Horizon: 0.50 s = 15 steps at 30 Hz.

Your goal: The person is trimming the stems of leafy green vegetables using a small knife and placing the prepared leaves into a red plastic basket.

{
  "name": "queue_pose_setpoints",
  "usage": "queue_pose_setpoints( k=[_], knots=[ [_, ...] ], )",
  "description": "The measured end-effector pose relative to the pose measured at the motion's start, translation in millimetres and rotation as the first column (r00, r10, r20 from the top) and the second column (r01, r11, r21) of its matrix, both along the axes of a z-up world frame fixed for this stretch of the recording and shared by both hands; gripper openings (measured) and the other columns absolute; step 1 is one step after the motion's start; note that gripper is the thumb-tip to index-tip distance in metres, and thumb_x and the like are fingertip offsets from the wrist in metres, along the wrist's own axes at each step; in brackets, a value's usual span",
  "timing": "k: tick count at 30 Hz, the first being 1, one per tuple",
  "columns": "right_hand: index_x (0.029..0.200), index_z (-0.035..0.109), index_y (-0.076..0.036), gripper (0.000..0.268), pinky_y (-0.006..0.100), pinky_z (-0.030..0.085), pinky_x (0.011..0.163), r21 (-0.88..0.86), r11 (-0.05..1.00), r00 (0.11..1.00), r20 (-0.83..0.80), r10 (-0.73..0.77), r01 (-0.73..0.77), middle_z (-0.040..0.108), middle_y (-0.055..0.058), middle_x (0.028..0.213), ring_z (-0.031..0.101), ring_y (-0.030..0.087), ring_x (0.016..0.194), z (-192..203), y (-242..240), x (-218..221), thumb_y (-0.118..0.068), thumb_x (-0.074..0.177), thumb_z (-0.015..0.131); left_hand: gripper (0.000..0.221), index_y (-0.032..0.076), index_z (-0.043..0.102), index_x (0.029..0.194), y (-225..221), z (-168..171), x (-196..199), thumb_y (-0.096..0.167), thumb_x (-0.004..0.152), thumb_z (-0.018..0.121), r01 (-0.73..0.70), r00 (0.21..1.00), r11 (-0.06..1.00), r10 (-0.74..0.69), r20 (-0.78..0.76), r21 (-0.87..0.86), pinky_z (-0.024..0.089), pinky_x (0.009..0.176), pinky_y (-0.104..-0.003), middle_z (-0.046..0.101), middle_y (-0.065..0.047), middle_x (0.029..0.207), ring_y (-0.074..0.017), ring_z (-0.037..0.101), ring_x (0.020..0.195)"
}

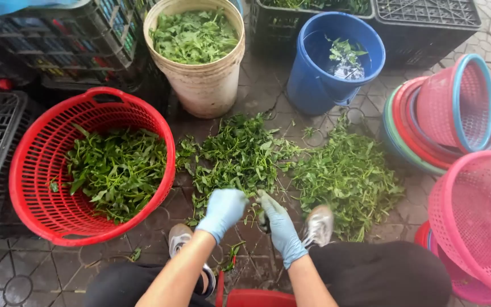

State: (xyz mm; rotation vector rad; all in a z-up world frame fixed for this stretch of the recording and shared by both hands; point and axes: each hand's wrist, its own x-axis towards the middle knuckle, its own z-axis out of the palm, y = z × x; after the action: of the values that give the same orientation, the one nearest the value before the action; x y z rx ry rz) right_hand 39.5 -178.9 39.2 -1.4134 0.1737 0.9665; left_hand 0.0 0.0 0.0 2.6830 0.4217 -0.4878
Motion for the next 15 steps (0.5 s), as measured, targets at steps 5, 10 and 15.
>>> queue_pose_setpoints(
  k=[5, 10, 15],
  knots=[
    [0.140, 0.076, 0.000, 0.045, 0.040, 0.060, 0.112, 0.142, 0.930, 0.938, -0.120, -0.324, 0.340, 0.080, 0.017, 0.140, 0.075, 0.025, 0.124, -50, 21, 12, -0.007, 0.096, 0.076, 0.010, 0.030, 0.080, 0.087, -38, -27, 11, 0.022, 0.087, 0.073, 0.157, 0.979, 0.925, -0.192, 0.067, 0.346, 0.050, 0.089, -0.042, 0.080, 0.002, 0.080, -0.0257, 0.078, 0.081],
    [0.129, 0.056, -0.011, 0.036, 0.030, 0.036, 0.091, 0.016, 0.839, 0.821, -0.218, -0.528, 0.544, 0.056, 0.003, 0.122, 0.051, 0.015, 0.108, -91, 40, 64, -0.031, 0.103, 0.070, 0.015, 0.029, 0.079, 0.073, -21, 0, 26, 0.019, 0.083, 0.075, 0.180, 0.984, 0.933, -0.170, -0.059, 0.310, 0.052, 0.070, -0.039, 0.073, 0.004, 0.068, -0.0218, 0.073, 0.069],
    [0.160, 0.055, -0.001, 0.090, 0.022, 0.033, 0.047, -0.256, 0.705, 0.653, -0.266, -0.709, 0.661, 0.065, 0.013, 0.158, 0.039, 0.004, 0.057, -159, 17, 125, -0.060, 0.095, 0.072, 0.027, 0.029, 0.066, 0.051, 91, 90, 16, 0.009, 0.067, 0.074, 0.034, 0.976, 0.821, -0.151, 0.158, 0.569, 0.045, 0.043, -0.037, 0.053, 0.007, 0.043, -0.0185, 0.060, 0.042]
  ],
)
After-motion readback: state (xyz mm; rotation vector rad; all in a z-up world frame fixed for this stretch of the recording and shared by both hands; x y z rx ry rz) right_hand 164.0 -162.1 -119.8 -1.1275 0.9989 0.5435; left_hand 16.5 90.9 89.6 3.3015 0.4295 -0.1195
